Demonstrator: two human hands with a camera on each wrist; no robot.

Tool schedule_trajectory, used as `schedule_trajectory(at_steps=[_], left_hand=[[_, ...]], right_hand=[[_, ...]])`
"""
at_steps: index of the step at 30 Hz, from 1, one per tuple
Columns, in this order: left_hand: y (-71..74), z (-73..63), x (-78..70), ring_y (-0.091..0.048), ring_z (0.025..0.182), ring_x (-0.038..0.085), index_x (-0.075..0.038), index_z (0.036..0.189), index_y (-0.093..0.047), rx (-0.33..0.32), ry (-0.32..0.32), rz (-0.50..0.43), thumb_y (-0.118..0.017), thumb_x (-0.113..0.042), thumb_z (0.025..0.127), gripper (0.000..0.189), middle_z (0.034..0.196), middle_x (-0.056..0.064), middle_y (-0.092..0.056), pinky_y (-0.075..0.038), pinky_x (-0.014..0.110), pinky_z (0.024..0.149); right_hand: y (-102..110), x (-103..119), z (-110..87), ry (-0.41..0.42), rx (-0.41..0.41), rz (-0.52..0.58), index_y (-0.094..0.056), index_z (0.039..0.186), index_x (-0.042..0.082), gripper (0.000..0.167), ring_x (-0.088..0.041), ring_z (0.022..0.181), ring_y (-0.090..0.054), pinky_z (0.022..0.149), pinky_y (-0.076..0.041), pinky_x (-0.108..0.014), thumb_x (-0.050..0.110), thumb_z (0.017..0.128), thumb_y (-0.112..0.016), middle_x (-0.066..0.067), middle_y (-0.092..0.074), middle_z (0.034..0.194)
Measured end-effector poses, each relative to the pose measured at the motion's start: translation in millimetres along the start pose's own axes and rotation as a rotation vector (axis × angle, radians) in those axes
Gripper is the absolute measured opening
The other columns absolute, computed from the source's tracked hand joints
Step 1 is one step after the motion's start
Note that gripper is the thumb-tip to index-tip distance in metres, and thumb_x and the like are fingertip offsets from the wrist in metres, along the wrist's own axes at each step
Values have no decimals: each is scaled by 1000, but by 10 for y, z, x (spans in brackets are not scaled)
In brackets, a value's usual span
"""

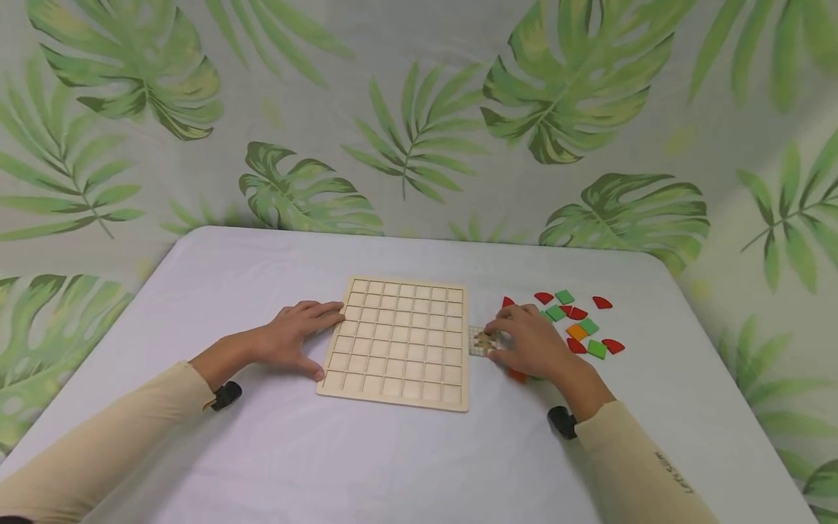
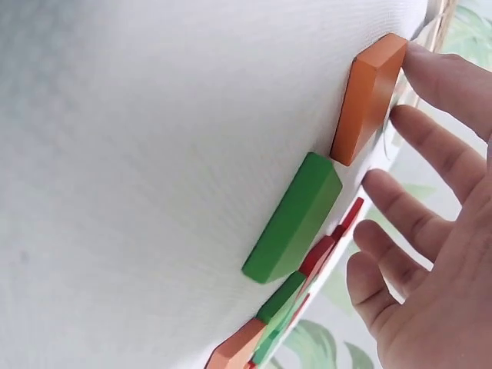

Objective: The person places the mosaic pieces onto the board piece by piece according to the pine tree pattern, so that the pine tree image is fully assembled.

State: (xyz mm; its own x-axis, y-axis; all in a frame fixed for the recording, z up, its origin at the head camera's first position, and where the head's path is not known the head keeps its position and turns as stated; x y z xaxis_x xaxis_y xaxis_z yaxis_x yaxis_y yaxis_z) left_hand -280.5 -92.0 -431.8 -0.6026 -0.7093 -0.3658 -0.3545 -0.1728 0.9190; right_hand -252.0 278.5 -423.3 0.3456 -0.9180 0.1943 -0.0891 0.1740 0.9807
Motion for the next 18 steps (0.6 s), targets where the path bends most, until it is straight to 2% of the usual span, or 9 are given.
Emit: schedule_trajectory(at_steps=[18], left_hand=[[11, -11, -48, -31, 145, 37, -15, 153, -38, 1, 8, -19, -83, -57, 70, 103, 165, 11, -27, -32, 63, 106]], right_hand=[[16, -10, -14, 0, 9, 27, -71, 117, 17, 35, -43, 121, -47, 99, -44, -62, 29, 84, -77, -19, -59, 131]])
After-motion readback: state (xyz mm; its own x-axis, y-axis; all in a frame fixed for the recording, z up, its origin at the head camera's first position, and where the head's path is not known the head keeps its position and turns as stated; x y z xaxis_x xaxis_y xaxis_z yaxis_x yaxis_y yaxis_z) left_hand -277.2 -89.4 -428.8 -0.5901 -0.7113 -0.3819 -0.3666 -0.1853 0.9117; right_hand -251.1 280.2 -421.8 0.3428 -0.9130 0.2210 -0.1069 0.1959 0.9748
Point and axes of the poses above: each hand's wrist, its own z-axis towards the middle knuckle, its own y-axis out of the back of the hand, x = y × z, the point moved 6 cm from there along z, towards the middle knuckle
